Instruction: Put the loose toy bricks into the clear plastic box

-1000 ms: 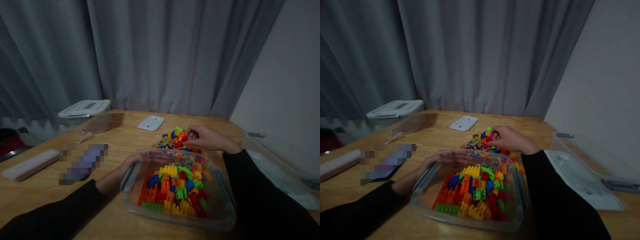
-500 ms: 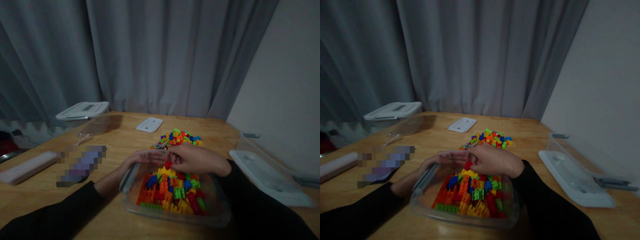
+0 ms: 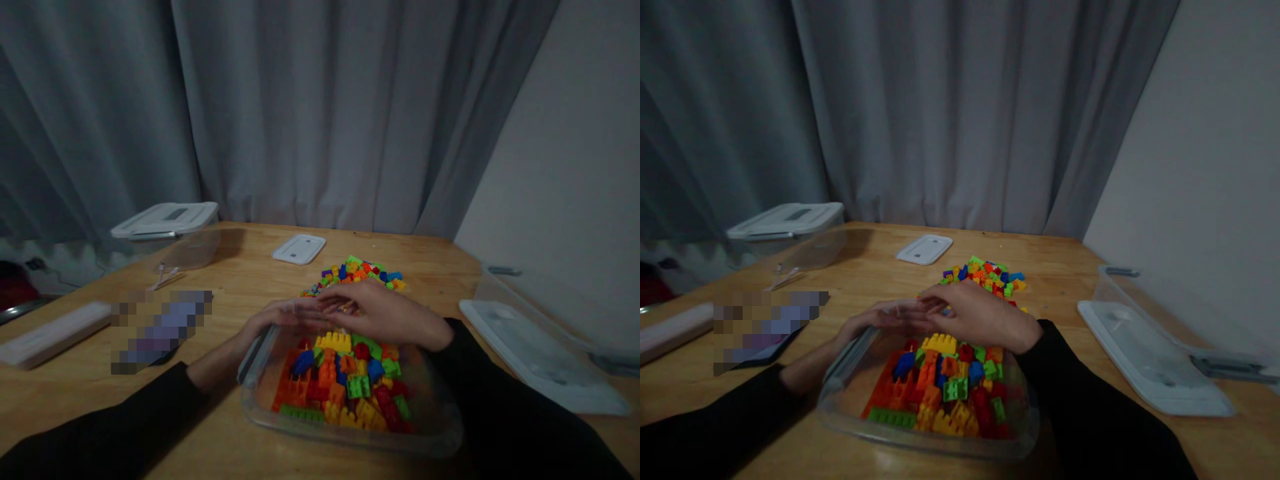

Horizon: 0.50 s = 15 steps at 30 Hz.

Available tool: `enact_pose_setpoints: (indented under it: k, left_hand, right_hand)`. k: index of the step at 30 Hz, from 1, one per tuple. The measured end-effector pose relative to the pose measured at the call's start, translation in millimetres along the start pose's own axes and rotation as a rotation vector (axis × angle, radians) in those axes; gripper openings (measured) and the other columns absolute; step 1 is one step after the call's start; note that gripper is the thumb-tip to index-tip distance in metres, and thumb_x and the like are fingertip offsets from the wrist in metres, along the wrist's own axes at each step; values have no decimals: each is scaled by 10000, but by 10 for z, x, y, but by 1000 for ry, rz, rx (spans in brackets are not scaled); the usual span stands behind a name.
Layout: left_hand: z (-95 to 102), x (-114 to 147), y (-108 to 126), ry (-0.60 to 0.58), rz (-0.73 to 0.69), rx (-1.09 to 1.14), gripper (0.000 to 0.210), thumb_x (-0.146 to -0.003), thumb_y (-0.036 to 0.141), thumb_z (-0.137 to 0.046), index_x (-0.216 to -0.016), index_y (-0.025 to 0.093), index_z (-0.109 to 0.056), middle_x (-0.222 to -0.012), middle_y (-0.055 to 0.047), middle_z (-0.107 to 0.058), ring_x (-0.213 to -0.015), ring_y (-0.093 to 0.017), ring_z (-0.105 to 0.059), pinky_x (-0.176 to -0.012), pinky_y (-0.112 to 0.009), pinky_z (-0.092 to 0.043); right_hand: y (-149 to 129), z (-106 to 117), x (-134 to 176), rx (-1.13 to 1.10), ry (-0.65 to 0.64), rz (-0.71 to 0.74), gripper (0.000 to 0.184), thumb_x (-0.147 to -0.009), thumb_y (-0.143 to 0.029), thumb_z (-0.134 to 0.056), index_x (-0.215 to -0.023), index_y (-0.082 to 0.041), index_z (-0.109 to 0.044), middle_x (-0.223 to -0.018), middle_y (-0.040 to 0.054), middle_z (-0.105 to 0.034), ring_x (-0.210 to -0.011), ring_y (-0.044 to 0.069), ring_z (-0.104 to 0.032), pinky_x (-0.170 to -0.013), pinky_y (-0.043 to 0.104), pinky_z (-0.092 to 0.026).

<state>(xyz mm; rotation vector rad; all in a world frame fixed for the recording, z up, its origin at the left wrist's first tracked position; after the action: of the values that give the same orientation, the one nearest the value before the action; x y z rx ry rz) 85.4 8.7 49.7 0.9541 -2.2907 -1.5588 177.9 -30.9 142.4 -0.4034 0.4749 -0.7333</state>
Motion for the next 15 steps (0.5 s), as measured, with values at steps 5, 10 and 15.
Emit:
enact_pose_setpoints:
  k: [5,10,15]
  left_hand:
    - [83,54,-146,-37,53,36,523,-850,189,-525,-1345,111,-675,-1371,-183,-704,-1297,-343,-631,-1147,-509,-377]
    - [129,113,-157,61,116,20,472,-872,169,-535,-1317,146,-690,-1347,-166,-719,-1278,-343,-637,-1149,-530,-366]
    - [110,97,-146,23,87,35,490,-875,182,-530,-1340,133,-674,-1365,-177,-706,-1278,-348,-633,-1136,-536,-375]
  right_hand:
    - [154,499,100,154,253,-36,218,-975,-254,-639,-1169,-218,-731,-1204,54,-766,-1109,200,-696,-1019,370,-513]
    - [754,598,437,38,299,-249,309,-960,-416,-668,-1209,-242,-723,-1288,78,-731,-1192,255,-665,-1080,456,-491]
    - [1244,330,769,-304,258,-381,374,-958,-508,-634,-1186,-224,-719,-1246,85,-742,-1165,248,-679,-1050,440,-518]
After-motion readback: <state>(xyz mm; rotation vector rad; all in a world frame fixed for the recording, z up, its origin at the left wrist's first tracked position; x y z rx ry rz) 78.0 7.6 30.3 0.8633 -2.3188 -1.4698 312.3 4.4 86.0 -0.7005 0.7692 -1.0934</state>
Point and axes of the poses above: each hand's wrist, its own x-axis away from the middle knuckle, its own z-axis out of the back of the hand, y = z × x, the point moved 10 cm from there along -x, towards the middle knuckle
